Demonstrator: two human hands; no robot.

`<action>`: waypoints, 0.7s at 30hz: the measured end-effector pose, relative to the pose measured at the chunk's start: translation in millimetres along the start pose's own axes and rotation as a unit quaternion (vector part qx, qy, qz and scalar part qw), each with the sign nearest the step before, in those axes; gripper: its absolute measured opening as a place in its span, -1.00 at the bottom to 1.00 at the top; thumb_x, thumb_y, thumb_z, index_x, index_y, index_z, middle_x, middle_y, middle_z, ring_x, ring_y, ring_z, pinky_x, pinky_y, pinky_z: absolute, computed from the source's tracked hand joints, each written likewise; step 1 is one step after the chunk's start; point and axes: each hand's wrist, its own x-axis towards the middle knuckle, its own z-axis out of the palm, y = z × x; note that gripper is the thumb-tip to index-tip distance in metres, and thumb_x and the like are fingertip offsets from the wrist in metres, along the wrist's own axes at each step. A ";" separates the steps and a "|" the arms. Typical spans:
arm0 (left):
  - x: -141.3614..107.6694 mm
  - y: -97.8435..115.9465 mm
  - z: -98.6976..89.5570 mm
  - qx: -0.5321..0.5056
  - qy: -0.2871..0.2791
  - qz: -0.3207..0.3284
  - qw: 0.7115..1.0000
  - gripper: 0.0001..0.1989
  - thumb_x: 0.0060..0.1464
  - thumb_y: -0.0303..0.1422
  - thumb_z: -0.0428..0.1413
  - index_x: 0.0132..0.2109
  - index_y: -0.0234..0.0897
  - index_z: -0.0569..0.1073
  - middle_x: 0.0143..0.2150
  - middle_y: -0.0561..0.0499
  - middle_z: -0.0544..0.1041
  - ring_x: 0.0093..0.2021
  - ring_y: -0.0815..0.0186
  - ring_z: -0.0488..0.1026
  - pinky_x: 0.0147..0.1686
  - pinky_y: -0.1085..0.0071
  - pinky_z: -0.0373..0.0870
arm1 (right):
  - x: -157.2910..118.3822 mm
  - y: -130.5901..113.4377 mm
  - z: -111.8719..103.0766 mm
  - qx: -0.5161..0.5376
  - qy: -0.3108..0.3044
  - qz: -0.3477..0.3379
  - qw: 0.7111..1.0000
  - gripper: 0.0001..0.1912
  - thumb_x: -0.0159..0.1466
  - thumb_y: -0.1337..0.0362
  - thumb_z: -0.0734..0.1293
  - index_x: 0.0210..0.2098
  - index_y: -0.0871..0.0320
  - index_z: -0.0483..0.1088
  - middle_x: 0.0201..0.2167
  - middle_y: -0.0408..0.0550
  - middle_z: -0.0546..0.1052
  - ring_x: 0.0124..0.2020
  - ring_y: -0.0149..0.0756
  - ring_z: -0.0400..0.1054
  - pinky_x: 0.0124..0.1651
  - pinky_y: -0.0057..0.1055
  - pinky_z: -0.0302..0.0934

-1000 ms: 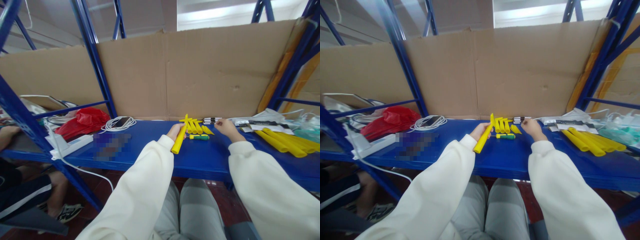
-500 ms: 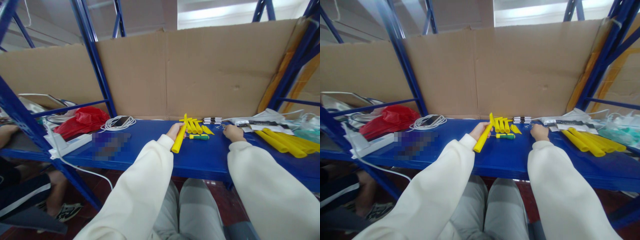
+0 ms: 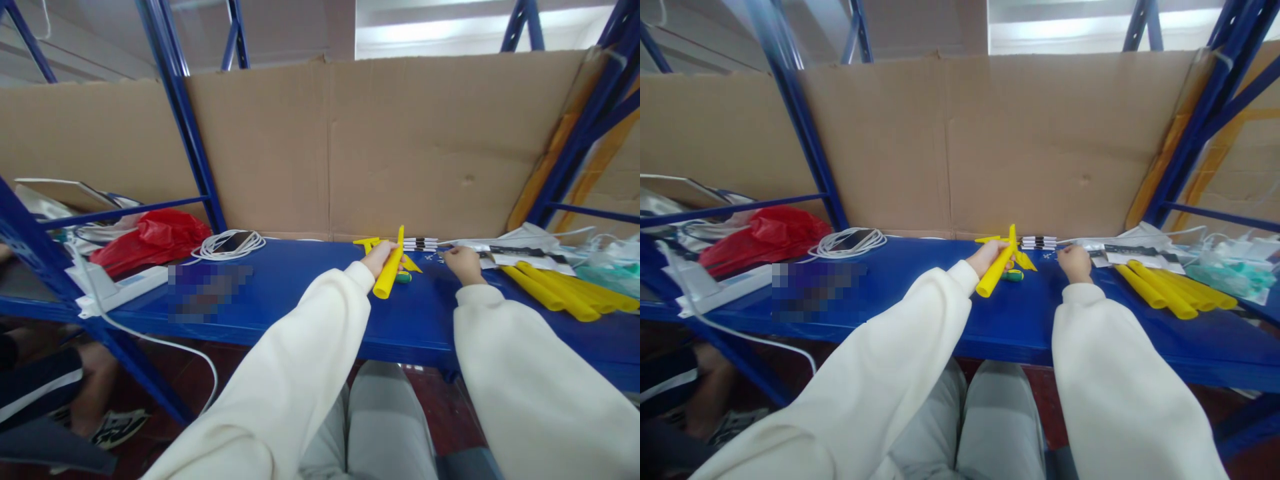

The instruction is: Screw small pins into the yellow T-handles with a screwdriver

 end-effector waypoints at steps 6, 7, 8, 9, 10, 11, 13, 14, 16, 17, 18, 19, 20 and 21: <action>20.8 -9.7 41.7 0.027 0.035 -0.004 0.999 -0.72 0.32 -0.40 -0.13 -0.03 -0.36 0.44 -0.51 0.02 0.43 -0.60 0.36 0.32 -0.49 0.45 0.33 | 0.0 1.5 6.9 0.060 0.048 -0.005 0.997 -0.74 0.14 0.30 0.31 -0.30 0.22 0.63 -0.39 0.23 0.62 -0.18 0.08 0.53 -0.18 -0.22 0.37; 22.7 -11.4 46.8 0.027 0.034 0.003 0.999 -0.71 0.32 -0.40 -0.12 0.01 -0.34 0.44 -0.46 -0.01 0.48 -0.53 0.33 0.39 -0.42 0.43 0.37 | -0.6 0.5 7.0 0.064 0.050 -0.003 0.997 -0.74 0.14 0.30 0.31 -0.29 0.23 0.63 -0.37 0.22 0.62 -0.18 0.07 0.53 -0.17 -0.22 0.37; 24.8 -12.9 51.2 0.026 0.037 0.008 0.999 -0.70 0.31 -0.39 -0.12 0.05 -0.32 0.43 -0.41 -0.04 0.51 -0.44 0.30 0.45 -0.35 0.41 0.41 | -1.5 -0.7 6.7 0.065 0.050 0.001 0.997 -0.73 0.15 0.30 0.31 -0.27 0.25 0.63 -0.35 0.23 0.63 -0.17 0.07 0.53 -0.16 -0.22 0.37; 27.0 -14.1 55.1 0.023 0.039 0.008 0.999 -0.68 0.31 -0.39 -0.11 0.09 -0.31 0.42 -0.35 -0.07 0.54 -0.36 0.26 0.50 -0.28 0.39 0.44 | -2.5 -2.2 6.1 0.064 0.049 0.006 0.997 -0.72 0.15 0.31 0.31 -0.25 0.27 0.63 -0.32 0.24 0.63 -0.15 0.07 0.53 -0.15 -0.22 0.37; 29.4 -14.9 58.3 0.019 0.041 0.006 0.999 -0.67 0.31 -0.40 -0.12 0.12 -0.30 0.41 -0.31 -0.10 0.56 -0.28 0.23 0.53 -0.23 0.36 0.46 | -3.6 -3.8 5.2 0.063 0.047 0.011 0.997 -0.71 0.16 0.32 0.30 -0.23 0.28 0.63 -0.29 0.25 0.64 -0.14 0.07 0.53 -0.13 -0.22 0.37; 32.1 -15.4 60.9 0.013 0.046 0.005 0.999 -0.66 0.31 -0.40 -0.12 0.14 -0.30 0.39 -0.27 -0.12 0.58 -0.22 0.21 0.55 -0.20 0.34 0.47 | -4.8 -5.4 4.3 0.062 0.045 0.015 0.997 -0.70 0.17 0.33 0.29 -0.22 0.30 0.63 -0.27 0.26 0.64 -0.12 0.06 0.53 -0.11 -0.22 0.37; 37.4 -15.5 64.6 0.003 0.058 0.002 0.998 -0.64 0.31 -0.41 -0.12 0.18 -0.32 0.35 -0.22 -0.15 0.59 -0.18 0.18 0.56 -0.19 0.32 0.49 | -7.1 -8.2 2.4 0.063 0.043 0.020 0.997 -0.69 0.19 0.34 0.28 -0.20 0.31 0.63 -0.22 0.28 0.64 -0.09 0.06 0.52 -0.09 -0.22 0.36; 40.0 -15.3 65.6 0.000 0.064 0.001 0.998 -0.63 0.31 -0.42 -0.12 0.20 -0.34 0.33 -0.21 -0.16 0.59 -0.18 0.19 0.57 -0.20 0.32 0.49 | -8.0 -9.1 1.8 0.064 0.041 0.022 0.997 -0.69 0.19 0.34 0.28 -0.20 0.31 0.63 -0.21 0.28 0.64 -0.08 0.06 0.52 -0.08 -0.23 0.36; 44.2 -14.8 65.8 0.000 0.072 -0.004 0.997 -0.62 0.32 -0.45 -0.13 0.23 -0.39 0.29 -0.18 -0.18 0.59 -0.20 0.21 0.57 -0.23 0.35 0.49 | -8.8 -9.9 1.2 0.066 0.036 0.026 0.997 -0.69 0.19 0.33 0.29 -0.19 0.30 0.63 -0.21 0.27 0.64 -0.08 0.06 0.52 -0.08 -0.23 0.37; 45.8 -14.7 65.0 0.003 0.073 -0.006 0.997 -0.61 0.33 -0.47 -0.14 0.24 -0.41 0.28 -0.18 -0.19 0.59 -0.21 0.23 0.57 -0.24 0.37 0.48 | -8.6 -9.7 1.4 0.065 0.034 0.027 0.997 -0.69 0.19 0.33 0.29 -0.19 0.28 0.63 -0.22 0.26 0.64 -0.09 0.06 0.52 -0.09 -0.24 0.37; 47.2 -14.6 63.5 0.009 0.072 -0.007 0.997 -0.61 0.33 -0.48 -0.16 0.24 -0.43 0.28 -0.17 -0.19 0.60 -0.22 0.24 0.57 -0.26 0.39 0.48 | -8.0 -9.3 1.9 0.062 0.031 0.025 0.997 -0.70 0.19 0.33 0.30 -0.20 0.27 0.64 -0.23 0.25 0.64 -0.09 0.05 0.53 -0.10 -0.25 0.37; 48.2 -14.4 61.3 0.019 0.069 -0.004 0.997 -0.62 0.34 -0.48 -0.16 0.23 -0.42 0.29 -0.18 -0.19 0.60 -0.22 0.25 0.58 -0.27 0.41 0.47 | -7.2 -8.6 2.7 0.056 0.028 0.021 0.998 -0.70 0.19 0.33 0.30 -0.20 0.26 0.64 -0.24 0.24 0.64 -0.10 0.05 0.53 -0.11 -0.26 0.37; 49.0 -14.0 58.6 0.036 0.066 0.012 0.997 -0.63 0.34 -0.48 -0.15 0.22 -0.42 0.30 -0.19 -0.18 0.60 -0.23 0.26 0.58 -0.28 0.42 0.47 | -6.2 -7.8 3.6 0.047 0.020 0.013 0.999 -0.71 0.19 0.33 0.30 -0.20 0.26 0.63 -0.23 0.24 0.64 -0.10 0.04 0.53 -0.10 -0.26 0.37; 49.5 -13.1 55.3 0.056 0.065 0.030 0.996 -0.64 0.34 -0.49 -0.14 0.21 -0.41 0.31 -0.21 -0.18 0.61 -0.24 0.25 0.59 -0.29 0.42 0.47 | -5.1 -7.1 4.8 0.036 0.007 0.004 0.999 -0.71 0.20 0.34 0.29 -0.20 0.26 0.63 -0.22 0.25 0.64 -0.09 0.04 0.53 -0.09 -0.25 0.37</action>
